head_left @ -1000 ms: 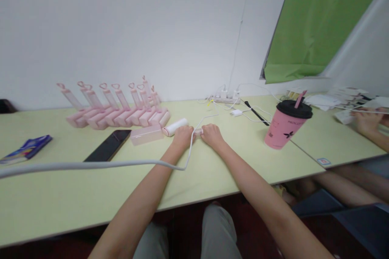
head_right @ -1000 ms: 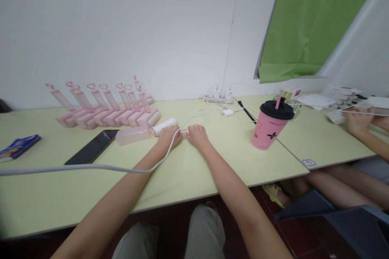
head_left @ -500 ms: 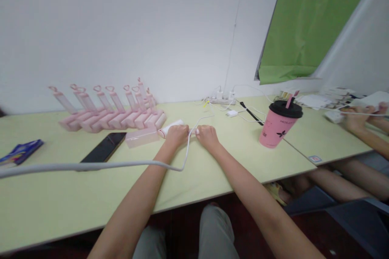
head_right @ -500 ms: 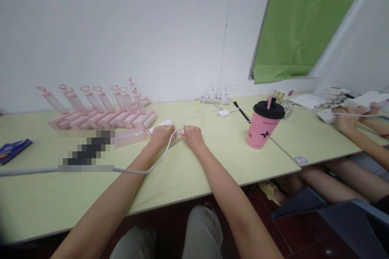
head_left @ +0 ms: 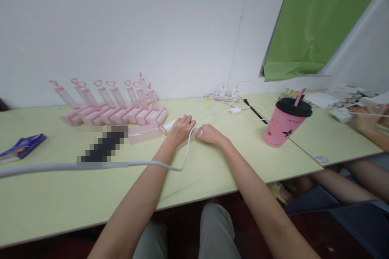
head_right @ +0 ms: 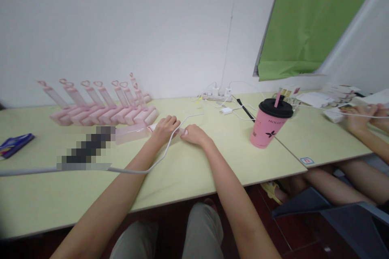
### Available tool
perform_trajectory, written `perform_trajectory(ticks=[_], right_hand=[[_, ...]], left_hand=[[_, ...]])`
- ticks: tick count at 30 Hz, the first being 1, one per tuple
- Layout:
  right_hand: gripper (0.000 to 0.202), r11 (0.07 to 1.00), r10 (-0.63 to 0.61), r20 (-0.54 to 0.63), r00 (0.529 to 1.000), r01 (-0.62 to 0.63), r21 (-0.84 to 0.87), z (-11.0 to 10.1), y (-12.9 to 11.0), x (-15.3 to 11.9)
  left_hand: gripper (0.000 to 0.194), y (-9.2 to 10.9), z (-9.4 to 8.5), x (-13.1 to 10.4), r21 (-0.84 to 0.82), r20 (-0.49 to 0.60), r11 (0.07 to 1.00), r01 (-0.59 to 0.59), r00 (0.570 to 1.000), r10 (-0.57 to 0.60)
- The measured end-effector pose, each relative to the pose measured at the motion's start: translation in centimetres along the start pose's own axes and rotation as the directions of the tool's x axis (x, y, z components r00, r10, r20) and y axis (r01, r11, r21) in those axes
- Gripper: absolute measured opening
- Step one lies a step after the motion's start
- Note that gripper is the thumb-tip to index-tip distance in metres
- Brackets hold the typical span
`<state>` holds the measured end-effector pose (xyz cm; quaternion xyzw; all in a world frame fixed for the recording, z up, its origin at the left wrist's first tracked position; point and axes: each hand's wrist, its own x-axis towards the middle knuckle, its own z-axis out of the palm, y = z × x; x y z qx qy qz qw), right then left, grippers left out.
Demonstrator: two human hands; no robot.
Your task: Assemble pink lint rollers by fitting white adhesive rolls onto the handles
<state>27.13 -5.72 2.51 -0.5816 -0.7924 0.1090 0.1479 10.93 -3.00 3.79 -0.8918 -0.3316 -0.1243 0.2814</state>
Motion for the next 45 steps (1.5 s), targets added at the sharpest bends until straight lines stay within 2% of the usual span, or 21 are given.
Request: perform_trajectory(ticks=[2,4,6,9,13,19,23,25,26,27,29,30,31,33,35,38,40,42,45], right_hand=[[0.029,0.993,0.049,-0.088,0.995,-0.058,-0.1,0.2,0.2,0.1],[0.031,0.977,0.078,-0.151,0.986,-0.106,-0.187,0.5,0.1,0.2],[0.034,0.961,0.089,-0.182,0.979,-0.132,-0.244,0.8,-0.1,0.3],[0.038,0.949,0.057,-0.196,0.979,-0.114,-0.294,1.1,-0.4,0.2],[0.035,0.941,0.007,-0.194,0.981,-0.072,-0.33,1.3,-0.6,0.0],[0.029,0.941,-0.014,-0.136,0.991,-0.033,-0.338,1.7,-0.5,0.0],[0.028,0.942,-0.027,-0.145,0.989,-0.023,-0.335,2.0,-0.2,0.1],[0.029,0.954,-0.024,-0.172,0.985,-0.028,-0.297,2.2,-0.3,0.1],[0.03,0.964,-0.018,-0.192,0.981,-0.034,-0.264,2.2,-0.4,0.2],[0.032,0.974,-0.012,-0.217,0.976,-0.038,-0.225,2.3,-0.6,0.3],[0.036,0.988,0.005,-0.268,0.963,-0.046,-0.147,2.5,-1.1,0.4],[0.036,0.991,0.024,-0.282,0.959,-0.059,-0.116,2.6,-1.4,0.5],[0.036,0.992,0.054,-0.289,0.956,-0.085,-0.095,2.6,-1.5,0.6],[0.034,0.984,0.136,-0.278,0.951,-0.163,-0.076,2.4,-1.4,0.6],[0.033,0.966,0.219,-0.265,0.939,-0.246,-0.075,2.1,-0.6,0.6],[0.036,0.945,0.305,-0.251,0.919,-0.324,-0.039,1.4,1.3,0.4],[0.038,0.933,0.347,-0.26,0.901,-0.361,-0.005,1.1,2.6,0.3],[0.036,0.916,0.383,-0.292,0.877,-0.4,0.0,1.1,3.7,0.2],[0.033,0.865,0.459,-0.372,0.807,-0.501,-0.018,1.2,4.9,0.1]], left_hand=[[0.022,0.3,0.0,0.4,-0.044,0.042,0.997,0.057,0.998,-0.055],[0.028,0.5,0.0,0.7,-0.093,0.139,0.986,0.141,0.982,-0.128],[0.035,0.5,-0.1,0.6,-0.131,0.229,0.968,0.214,0.957,-0.18],[0.039,0.4,-0.2,0.4,-0.173,0.276,0.946,0.273,0.936,-0.22],[0.041,0.1,-0.1,0.0,-0.19,0.265,0.939,0.285,0.936,-0.231],[0.039,-0.6,1.0,-0.6,-0.152,0.226,0.973,0.174,0.964,-0.137],[0.036,-0.6,1.9,-0.6,-0.226,0.172,0.966,0.127,0.981,-0.088],[0.034,-0.6,2.0,-0.3,-0.3,0.111,0.937,0.181,0.982,-0.154],[0.034,-0.7,1.9,-0.2,-0.341,0.063,0.907,0.246,0.969,-0.239],[0.034,-0.9,1.7,-0.1,-0.376,0.009,0.868,0.326,0.938,-0.348],[0.035,-1.6,1.3,-0.1,-0.404,-0.088,0.782,0.474,0.831,-0.549],[0.035,-1.9,1.1,-0.2,-0.389,-0.111,0.76,0.52,0.793,-0.599],[0.034,-2.3,0.9,-0.4,-0.357,-0.107,0.76,0.543,0.785,-0.61],[0.034,-2.9,0.7,-0.9,-0.278,-0.033,0.794,0.54,0.821,-0.57],[0.035,-3.0,0.6,-1.2,-0.216,0.087,0.841,0.495,0.868,-0.489],[0.035,-2.3,0.8,-1.3,-0.159,0.209,0.893,0.422,0.898,-0.387],[0.033,-1.7,1.1,-1.2,-0.148,0.219,0.914,0.377,0.914,-0.342],[0.031,-1.3,1.3,-1.2,-0.162,0.18,0.929,0.333,0.935,-0.304],[0.027,-1.1,1.7,-1.3,-0.202,0.103,0.946,0.254,0.966,-0.238]])
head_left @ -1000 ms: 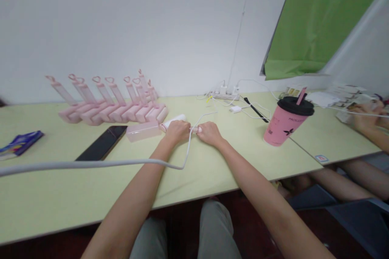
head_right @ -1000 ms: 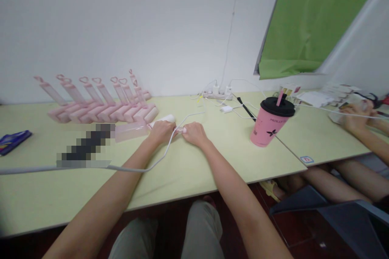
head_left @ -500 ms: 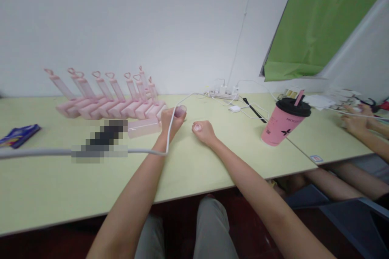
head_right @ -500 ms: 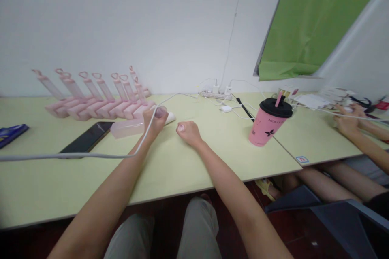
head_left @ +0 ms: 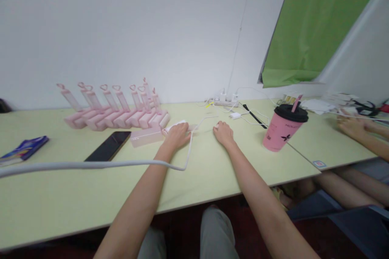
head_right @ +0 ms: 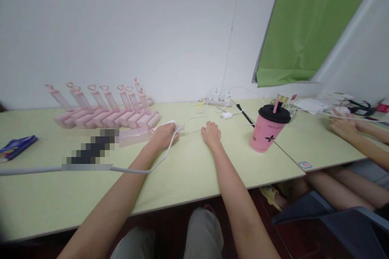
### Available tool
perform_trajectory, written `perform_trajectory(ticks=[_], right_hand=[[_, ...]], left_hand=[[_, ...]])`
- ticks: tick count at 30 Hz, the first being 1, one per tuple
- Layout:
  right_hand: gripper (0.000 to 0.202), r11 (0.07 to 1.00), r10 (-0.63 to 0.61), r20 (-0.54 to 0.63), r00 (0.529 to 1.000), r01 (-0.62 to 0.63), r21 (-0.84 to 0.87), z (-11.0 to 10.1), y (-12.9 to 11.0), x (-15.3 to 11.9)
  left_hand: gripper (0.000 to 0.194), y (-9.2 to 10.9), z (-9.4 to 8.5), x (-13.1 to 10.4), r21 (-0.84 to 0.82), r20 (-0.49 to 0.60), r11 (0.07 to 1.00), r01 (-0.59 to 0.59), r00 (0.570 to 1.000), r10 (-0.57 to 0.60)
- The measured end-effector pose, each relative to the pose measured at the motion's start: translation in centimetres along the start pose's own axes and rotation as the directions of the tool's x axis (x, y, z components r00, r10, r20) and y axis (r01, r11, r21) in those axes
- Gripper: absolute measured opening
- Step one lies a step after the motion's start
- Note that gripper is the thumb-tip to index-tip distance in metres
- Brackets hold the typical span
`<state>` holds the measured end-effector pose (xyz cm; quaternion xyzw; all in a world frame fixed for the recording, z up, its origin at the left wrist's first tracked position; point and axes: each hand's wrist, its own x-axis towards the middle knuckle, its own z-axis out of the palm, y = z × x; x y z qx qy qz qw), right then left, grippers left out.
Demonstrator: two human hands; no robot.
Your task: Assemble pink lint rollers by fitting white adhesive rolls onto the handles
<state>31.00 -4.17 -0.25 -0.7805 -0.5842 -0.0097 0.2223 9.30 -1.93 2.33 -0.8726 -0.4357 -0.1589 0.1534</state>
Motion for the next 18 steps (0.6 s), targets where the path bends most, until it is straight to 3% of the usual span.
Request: perform_trajectory(ticks=[4,7,10,13,15,18], right_hand=[[0.036,0.99,0.121,-0.102,0.987,-0.128,-0.062,-0.1,0.7,0.0],[0.038,0.988,0.101,-0.183,0.978,-0.12,-0.098,-0.4,0.5,-0.3],[0.038,0.989,-0.148,-0.172,0.974,0.141,-0.05,-0.5,-0.9,-0.8],[0.04,0.862,-0.5,-0.051,0.865,0.502,0.074,0.0,-2.6,-1.4],[0.041,0.806,-0.584,-0.031,0.811,0.583,0.102,0.3,-3.3,-1.7],[0.031,0.826,-0.559,-0.058,0.827,0.562,0.052,0.3,-3.2,-1.6]], left_hand=[[0.024,0.2,0.8,0.0,-0.001,-0.044,0.998,-0.064,0.997,0.063],[0.025,0.6,1.1,0.0,0.005,-0.013,0.996,-0.085,0.996,0.085],[0.024,0.6,1.1,0.0,-0.017,0.014,0.994,-0.104,0.994,0.104],[0.024,0.3,1.3,0.2,-0.075,-0.023,0.985,-0.153,0.988,0.151],[0.026,0.2,1.6,0.3,-0.119,-0.048,0.973,-0.196,0.98,0.192],[0.031,0.2,1.8,0.7,-0.138,-0.063,0.961,-0.241,0.97,0.235]])
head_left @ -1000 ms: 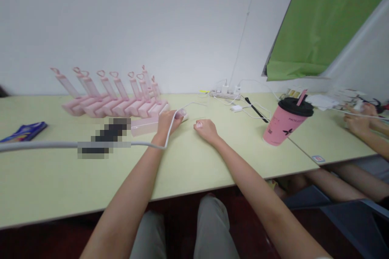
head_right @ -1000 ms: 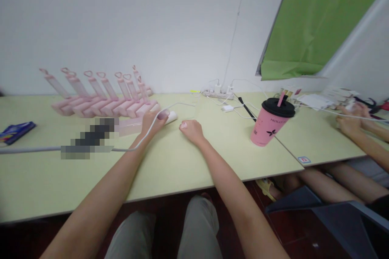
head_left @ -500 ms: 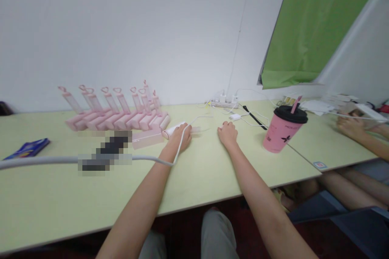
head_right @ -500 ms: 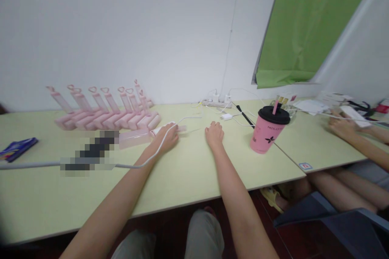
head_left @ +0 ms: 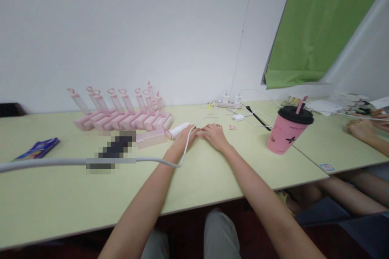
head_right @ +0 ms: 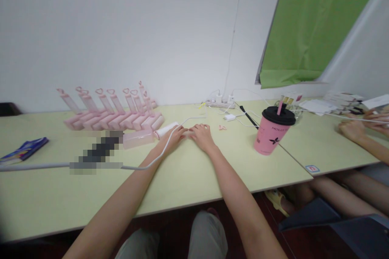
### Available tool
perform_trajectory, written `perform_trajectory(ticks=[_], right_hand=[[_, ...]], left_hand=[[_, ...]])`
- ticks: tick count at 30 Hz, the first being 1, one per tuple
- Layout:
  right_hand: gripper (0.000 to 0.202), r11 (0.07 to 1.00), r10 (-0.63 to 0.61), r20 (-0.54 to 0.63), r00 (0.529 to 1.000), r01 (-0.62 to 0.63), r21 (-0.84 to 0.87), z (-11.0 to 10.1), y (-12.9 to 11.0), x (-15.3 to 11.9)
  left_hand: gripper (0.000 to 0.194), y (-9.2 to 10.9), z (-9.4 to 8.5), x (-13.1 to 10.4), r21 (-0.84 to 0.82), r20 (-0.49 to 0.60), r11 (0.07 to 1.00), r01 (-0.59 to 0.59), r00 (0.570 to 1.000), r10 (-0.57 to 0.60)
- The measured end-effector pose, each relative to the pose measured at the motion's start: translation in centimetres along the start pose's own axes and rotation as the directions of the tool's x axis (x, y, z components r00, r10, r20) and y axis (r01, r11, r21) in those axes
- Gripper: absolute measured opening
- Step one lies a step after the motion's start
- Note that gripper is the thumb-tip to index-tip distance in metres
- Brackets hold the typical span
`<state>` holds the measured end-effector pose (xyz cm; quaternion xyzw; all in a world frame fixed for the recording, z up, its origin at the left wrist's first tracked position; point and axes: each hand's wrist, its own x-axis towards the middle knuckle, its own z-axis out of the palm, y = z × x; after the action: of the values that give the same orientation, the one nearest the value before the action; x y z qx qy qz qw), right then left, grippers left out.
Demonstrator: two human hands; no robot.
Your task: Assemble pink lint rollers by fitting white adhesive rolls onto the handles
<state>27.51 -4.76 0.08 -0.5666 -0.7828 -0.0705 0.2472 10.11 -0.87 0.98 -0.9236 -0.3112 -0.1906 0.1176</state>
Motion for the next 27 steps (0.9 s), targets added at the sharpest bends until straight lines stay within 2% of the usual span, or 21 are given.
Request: perform_trajectory(ticks=[2,4,6,8,12,14,16,19,21,23,25,27], right_hand=[[0.027,0.998,0.043,-0.033,0.999,-0.044,-0.037,-0.3,0.6,0.0],[0.027,0.99,0.117,-0.077,0.99,-0.123,-0.072,-0.7,1.4,-0.1],[0.027,0.966,0.22,-0.117,0.968,-0.234,-0.114,-0.9,2.2,-0.3],[0.028,0.924,0.327,-0.152,0.933,-0.349,-0.158,-1.0,3.0,-0.6],[0.029,0.806,0.502,-0.228,0.834,-0.547,-0.226,-0.9,4.3,-1.1],[0.03,0.774,0.542,-0.264,0.798,-0.596,-0.214,-0.9,4.4,-1.2],[0.032,0.812,0.509,-0.288,0.811,-0.563,-0.154,-1.0,4.1,-1.0],[0.038,0.939,0.34,-0.23,0.912,-0.342,0.032,-0.6,3.0,-0.1],[0.04,0.955,0.221,-0.138,0.965,-0.185,0.233,0.1,2.3,0.6],[0.041,0.875,0.182,-0.046,0.982,-0.14,0.463,0.7,1.9,1.3],[0.043,0.736,0.181,0.06,0.982,-0.175,0.654,1.2,1.9,1.7],[0.044,0.613,0.166,0.138,0.977,-0.211,0.761,1.3,2.1,1.8]], left_hand=[[0.038,0.0,-0.4,0.2,0.044,-0.042,0.999,0.032,0.999,-0.03],[0.051,-0.1,-1.1,0.1,0.122,-0.125,0.98,0.156,0.982,-0.141],[0.061,-0.6,-1.8,-0.2,0.191,-0.188,0.935,0.299,0.946,-0.264],[0.057,-1.2,-2.1,-0.6,0.239,-0.169,0.898,0.37,0.926,-0.337],[0.034,-2.0,-1.6,-1.5,0.266,-0.06,0.874,0.406,0.912,-0.405],[0.029,-2.0,-1.4,-1.6,0.241,-0.043,0.88,0.41,0.91,-0.412],[0.031,-1.9,-1.3,-1.5,0.18,-0.022,0.915,0.361,0.931,-0.363],[0.038,-1.4,-1.1,-0.9,0.069,-0.011,0.972,0.224,0.975,-0.223],[0.04,-1.1,-0.9,-0.5,0.03,-0.038,0.988,0.15,0.988,-0.149],[0.043,-0.7,-0.8,-0.1,0.017,-0.068,0.992,0.127,0.99,-0.126],[0.044,-0.3,-0.9,0.0,0.01,-0.077,0.992,0.128,0.989,-0.127],[0.044,0.0,-1.3,-0.1,0.006,-0.088,0.992,0.123,0.989,-0.122]])
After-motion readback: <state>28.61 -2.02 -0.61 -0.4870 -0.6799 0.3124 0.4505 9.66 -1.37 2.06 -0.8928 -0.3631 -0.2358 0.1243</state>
